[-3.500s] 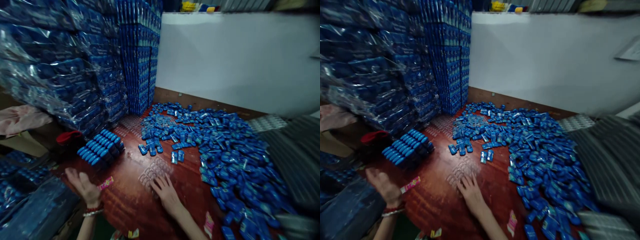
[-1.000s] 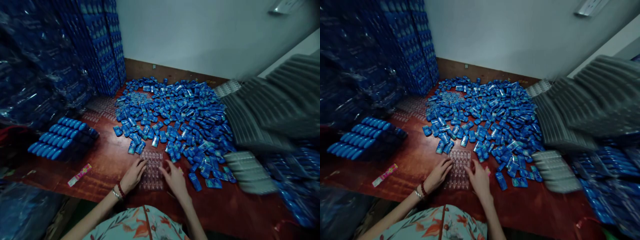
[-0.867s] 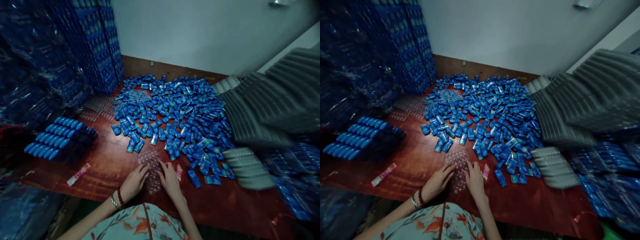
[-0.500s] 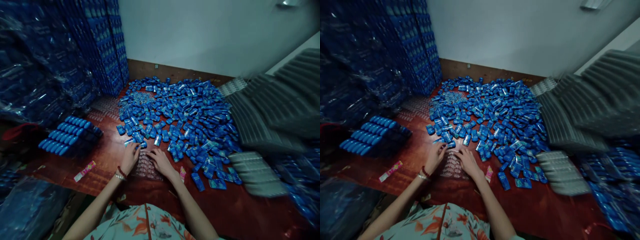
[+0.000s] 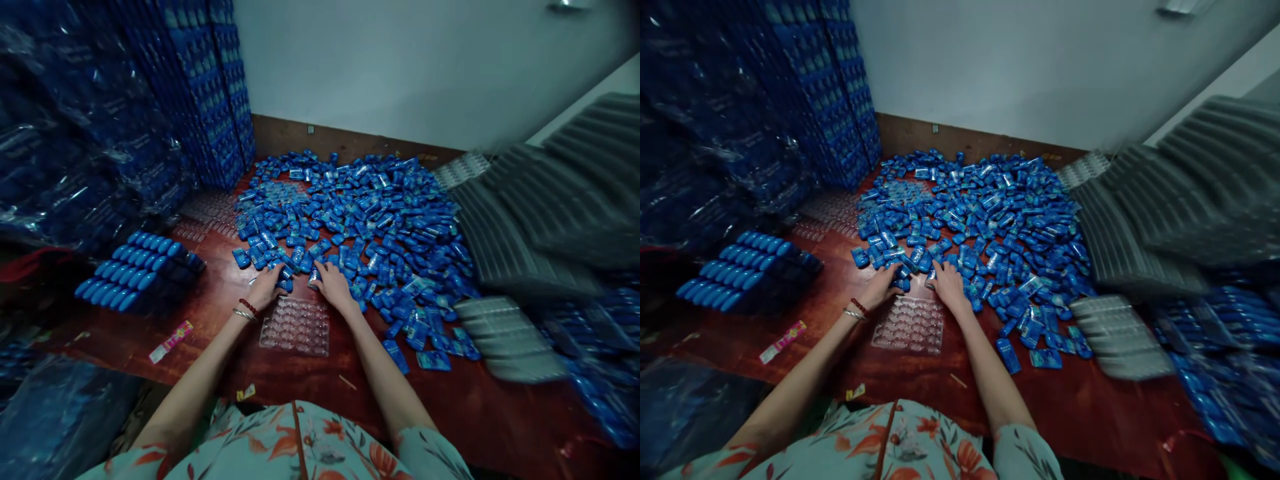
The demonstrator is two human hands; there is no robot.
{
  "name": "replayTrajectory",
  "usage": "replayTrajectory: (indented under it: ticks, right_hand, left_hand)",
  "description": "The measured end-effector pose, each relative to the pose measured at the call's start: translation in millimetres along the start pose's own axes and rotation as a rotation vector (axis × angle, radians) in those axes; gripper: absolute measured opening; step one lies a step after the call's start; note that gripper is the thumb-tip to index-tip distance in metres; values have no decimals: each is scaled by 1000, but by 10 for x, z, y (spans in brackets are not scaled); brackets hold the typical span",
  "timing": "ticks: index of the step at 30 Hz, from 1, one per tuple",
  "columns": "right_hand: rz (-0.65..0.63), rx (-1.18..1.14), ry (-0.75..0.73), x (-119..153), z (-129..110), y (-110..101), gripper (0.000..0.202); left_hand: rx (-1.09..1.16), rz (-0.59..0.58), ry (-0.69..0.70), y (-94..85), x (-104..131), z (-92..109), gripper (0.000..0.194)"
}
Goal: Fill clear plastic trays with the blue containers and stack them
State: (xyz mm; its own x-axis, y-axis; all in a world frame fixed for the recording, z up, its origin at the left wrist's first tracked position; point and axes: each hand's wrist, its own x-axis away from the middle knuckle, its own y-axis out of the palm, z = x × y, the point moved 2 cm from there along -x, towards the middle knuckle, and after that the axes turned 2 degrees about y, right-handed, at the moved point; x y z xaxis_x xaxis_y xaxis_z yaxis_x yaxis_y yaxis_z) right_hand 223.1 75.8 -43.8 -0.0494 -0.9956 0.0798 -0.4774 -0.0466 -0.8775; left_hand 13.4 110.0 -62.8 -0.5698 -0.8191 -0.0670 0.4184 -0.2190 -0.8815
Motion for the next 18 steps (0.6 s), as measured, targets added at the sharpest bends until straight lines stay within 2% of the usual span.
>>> replayTrajectory:
  ticks: [2,4,7,9,12,15,18]
  right_hand:
    - [-84,12,6,-83,-27,20,55]
    - [-102,-21,-1,-115,-3,25,54]
    - [-82,-82,4,-73,96,30,50]
    - [-32,-130,15,5,158,38,45]
    - [91,-223,68,173,222,59,35]
    - [211,-496,185,350,285,94,43]
    - [185,-802,266,475,338,128,47]
  left_hand:
    - [4,1,63,-9,34,-28,64]
    - [-17,25,106,-27,90,-47,56]
    - [6,104,94,-67,203,-82,38]
    - [107,168,69,-97,291,-99,33]
    - [358,298,-25,-136,422,-95,28]
    - [645,423,-175,-137,528,-29,28]
    - [825,385,-266,-73,568,99,29]
